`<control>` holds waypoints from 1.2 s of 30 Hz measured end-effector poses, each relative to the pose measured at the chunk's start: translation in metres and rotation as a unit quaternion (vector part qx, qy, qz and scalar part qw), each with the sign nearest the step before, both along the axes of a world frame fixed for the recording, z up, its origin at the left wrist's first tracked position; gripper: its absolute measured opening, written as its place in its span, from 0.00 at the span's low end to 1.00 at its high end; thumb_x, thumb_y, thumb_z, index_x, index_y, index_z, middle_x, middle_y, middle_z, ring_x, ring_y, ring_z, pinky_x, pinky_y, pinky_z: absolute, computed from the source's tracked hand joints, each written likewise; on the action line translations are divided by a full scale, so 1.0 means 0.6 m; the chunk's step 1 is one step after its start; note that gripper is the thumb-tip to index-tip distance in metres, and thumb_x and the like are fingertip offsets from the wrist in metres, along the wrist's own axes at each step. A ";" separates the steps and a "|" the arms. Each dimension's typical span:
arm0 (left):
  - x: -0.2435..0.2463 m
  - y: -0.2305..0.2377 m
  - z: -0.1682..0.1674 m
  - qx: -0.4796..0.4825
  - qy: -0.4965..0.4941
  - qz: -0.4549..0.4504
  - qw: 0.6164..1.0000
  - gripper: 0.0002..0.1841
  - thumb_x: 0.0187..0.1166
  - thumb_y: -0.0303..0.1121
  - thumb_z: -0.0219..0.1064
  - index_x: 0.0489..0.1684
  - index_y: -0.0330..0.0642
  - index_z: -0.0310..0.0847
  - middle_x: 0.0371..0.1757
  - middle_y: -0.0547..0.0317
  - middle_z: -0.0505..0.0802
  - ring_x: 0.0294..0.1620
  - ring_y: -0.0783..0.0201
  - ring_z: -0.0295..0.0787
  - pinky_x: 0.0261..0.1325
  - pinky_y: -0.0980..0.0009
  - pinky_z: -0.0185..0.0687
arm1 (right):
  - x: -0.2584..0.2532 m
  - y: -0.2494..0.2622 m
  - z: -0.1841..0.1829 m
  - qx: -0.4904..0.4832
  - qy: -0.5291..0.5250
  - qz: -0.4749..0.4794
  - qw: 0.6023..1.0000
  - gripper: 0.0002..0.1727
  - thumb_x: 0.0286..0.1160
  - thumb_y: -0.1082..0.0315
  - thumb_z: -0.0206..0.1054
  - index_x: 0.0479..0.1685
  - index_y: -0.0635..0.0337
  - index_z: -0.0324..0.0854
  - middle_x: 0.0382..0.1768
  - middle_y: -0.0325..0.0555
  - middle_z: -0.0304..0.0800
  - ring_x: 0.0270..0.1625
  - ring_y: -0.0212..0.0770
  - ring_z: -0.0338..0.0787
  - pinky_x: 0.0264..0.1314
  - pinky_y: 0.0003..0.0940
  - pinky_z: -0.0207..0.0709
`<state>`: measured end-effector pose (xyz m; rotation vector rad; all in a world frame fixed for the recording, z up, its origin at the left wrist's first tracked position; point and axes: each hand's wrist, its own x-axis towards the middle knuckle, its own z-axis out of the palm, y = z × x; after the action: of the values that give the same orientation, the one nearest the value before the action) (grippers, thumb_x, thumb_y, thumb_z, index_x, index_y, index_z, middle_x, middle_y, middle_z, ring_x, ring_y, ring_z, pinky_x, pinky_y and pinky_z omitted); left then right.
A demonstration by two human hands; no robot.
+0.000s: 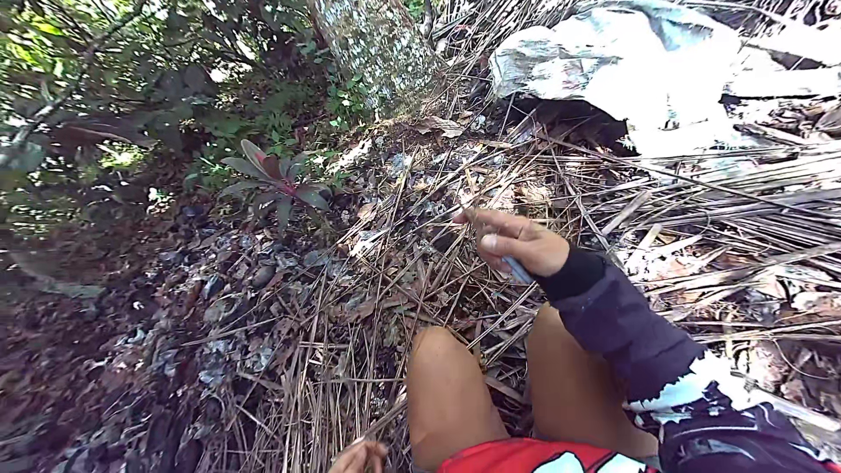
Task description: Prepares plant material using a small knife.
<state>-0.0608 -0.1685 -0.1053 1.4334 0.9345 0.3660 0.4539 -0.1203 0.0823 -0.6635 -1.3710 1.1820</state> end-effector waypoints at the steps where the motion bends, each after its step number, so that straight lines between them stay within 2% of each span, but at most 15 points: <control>1: 0.044 0.016 0.031 0.012 -0.030 -0.025 0.999 0.27 0.88 0.60 0.52 0.56 0.51 0.91 0.38 0.74 0.96 0.38 0.80 0.90 0.49 0.76 0.86 | -0.015 -0.007 -0.010 -0.021 0.000 0.008 1.000 0.26 0.80 0.63 0.59 0.79 0.55 0.72 0.19 0.25 0.76 0.17 0.18 0.72 0.22 0.16 0.69; 2: 0.092 0.028 0.064 0.027 -0.066 -0.030 0.997 0.25 0.85 0.62 0.55 0.55 0.57 0.92 0.35 0.77 0.96 0.34 0.82 0.89 0.44 0.80 0.86 | -0.027 -0.015 -0.018 -0.037 -0.005 0.016 0.999 0.26 0.79 0.63 0.60 0.78 0.56 0.72 0.21 0.25 0.78 0.19 0.18 0.73 0.23 0.14 0.69; 4: 0.177 0.037 0.126 0.060 -0.145 -0.023 0.987 0.20 0.85 0.58 0.58 0.53 0.63 0.92 0.30 0.81 0.93 0.28 0.86 0.86 0.37 0.86 0.83 | -0.044 -0.030 -0.034 -0.056 -0.013 0.033 0.998 0.26 0.80 0.63 0.61 0.77 0.58 0.73 0.26 0.24 0.80 0.22 0.16 0.73 0.26 0.13 0.68; 6: 0.229 0.034 0.169 0.079 -0.192 -0.026 0.978 0.16 0.87 0.52 0.59 0.51 0.61 0.93 0.27 0.81 0.92 0.25 0.88 0.84 0.33 0.89 0.80 | -0.051 -0.041 -0.050 -0.051 -0.015 0.054 0.997 0.25 0.82 0.61 0.60 0.76 0.61 0.72 0.28 0.23 0.81 0.24 0.14 0.73 0.27 0.12 0.69; 8: 0.251 0.026 0.186 0.093 -0.197 -0.022 0.976 0.13 0.87 0.48 0.60 0.48 0.58 0.92 0.24 0.82 0.89 0.22 0.91 0.79 0.27 0.92 0.74 | -0.050 -0.047 -0.058 -0.034 -0.008 0.070 0.997 0.26 0.83 0.60 0.61 0.76 0.63 0.72 0.30 0.22 0.81 0.24 0.13 0.73 0.27 0.11 0.68; 10: 0.254 0.024 0.184 0.103 -0.188 -0.028 0.976 0.12 0.87 0.47 0.60 0.47 0.57 0.90 0.23 0.84 0.86 0.21 0.93 0.75 0.26 0.94 0.69 | -0.038 -0.051 -0.058 -0.010 0.001 0.069 0.998 0.25 0.84 0.60 0.61 0.76 0.64 0.73 0.31 0.23 0.82 0.25 0.12 0.72 0.27 0.11 0.68; 13: 0.239 0.029 0.170 0.081 -0.178 -0.052 0.979 0.12 0.88 0.47 0.60 0.46 0.58 0.89 0.23 0.84 0.86 0.21 0.93 0.75 0.26 0.94 0.69 | -0.007 -0.050 -0.041 0.005 0.021 0.017 1.000 0.24 0.81 0.59 0.62 0.73 0.58 0.76 0.25 0.22 0.80 0.22 0.13 0.70 0.25 0.11 0.65; 17: 0.212 0.038 0.160 0.041 -0.174 -0.092 0.980 0.13 0.89 0.46 0.58 0.45 0.57 0.89 0.23 0.83 0.85 0.22 0.93 0.75 0.27 0.94 0.69 | 0.041 -0.028 -0.029 0.091 0.036 0.004 0.995 0.21 0.85 0.56 0.62 0.72 0.54 0.76 0.28 0.23 0.82 0.23 0.15 0.73 0.24 0.12 0.68; 19: 0.203 0.041 0.158 0.031 -0.168 -0.095 0.981 0.13 0.89 0.47 0.58 0.46 0.57 0.89 0.24 0.83 0.85 0.22 0.93 0.74 0.27 0.94 0.69 | 0.055 -0.021 -0.025 0.108 0.043 -0.005 0.993 0.21 0.86 0.56 0.61 0.72 0.55 0.76 0.26 0.23 0.81 0.21 0.15 0.72 0.22 0.11 0.67; 23: 0.192 0.045 0.159 0.007 -0.164 -0.080 0.983 0.13 0.89 0.47 0.58 0.45 0.59 0.89 0.22 0.84 0.85 0.21 0.92 0.74 0.27 0.93 0.69 | 0.079 -0.019 -0.009 0.103 0.044 -0.031 0.993 0.21 0.85 0.59 0.60 0.73 0.54 0.74 0.25 0.18 0.80 0.22 0.15 0.73 0.24 0.12 0.67; 26: 0.196 0.047 0.163 0.000 -0.159 -0.069 0.985 0.12 0.88 0.47 0.59 0.45 0.58 0.90 0.21 0.84 0.84 0.20 0.91 0.74 0.26 0.92 0.69 | 0.078 -0.020 -0.008 0.080 0.054 -0.024 0.995 0.25 0.84 0.61 0.59 0.78 0.58 0.70 0.25 0.21 0.80 0.20 0.16 0.73 0.22 0.13 0.68; 29: 0.211 0.048 0.168 -0.002 -0.158 -0.064 0.985 0.12 0.88 0.47 0.60 0.43 0.58 0.90 0.20 0.84 0.84 0.20 0.92 0.74 0.26 0.92 0.69 | 0.052 -0.025 -0.024 0.040 0.057 0.020 0.997 0.29 0.83 0.58 0.61 0.82 0.55 0.67 0.24 0.24 0.79 0.19 0.17 0.72 0.22 0.14 0.68; 33: 0.213 0.055 0.160 -0.008 -0.167 -0.075 0.983 0.12 0.88 0.47 0.60 0.44 0.58 0.89 0.21 0.84 0.84 0.20 0.92 0.74 0.26 0.93 0.68 | 0.026 -0.027 -0.041 0.014 0.067 0.055 0.996 0.25 0.81 0.56 0.63 0.73 0.56 0.75 0.22 0.23 0.77 0.19 0.15 0.70 0.22 0.12 0.64; 36: 0.197 0.062 0.149 -0.018 -0.170 -0.081 0.982 0.12 0.88 0.47 0.60 0.45 0.58 0.89 0.21 0.83 0.84 0.20 0.91 0.74 0.26 0.92 0.68 | 0.063 -0.018 -0.027 0.052 0.056 0.040 0.996 0.23 0.84 0.54 0.60 0.72 0.53 0.73 0.21 0.20 0.75 0.19 0.15 0.70 0.21 0.12 0.64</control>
<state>0.0576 -0.1315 -0.0158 1.3507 0.5413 0.4521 0.4919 -0.1311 0.0661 -0.4656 -1.3640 1.1849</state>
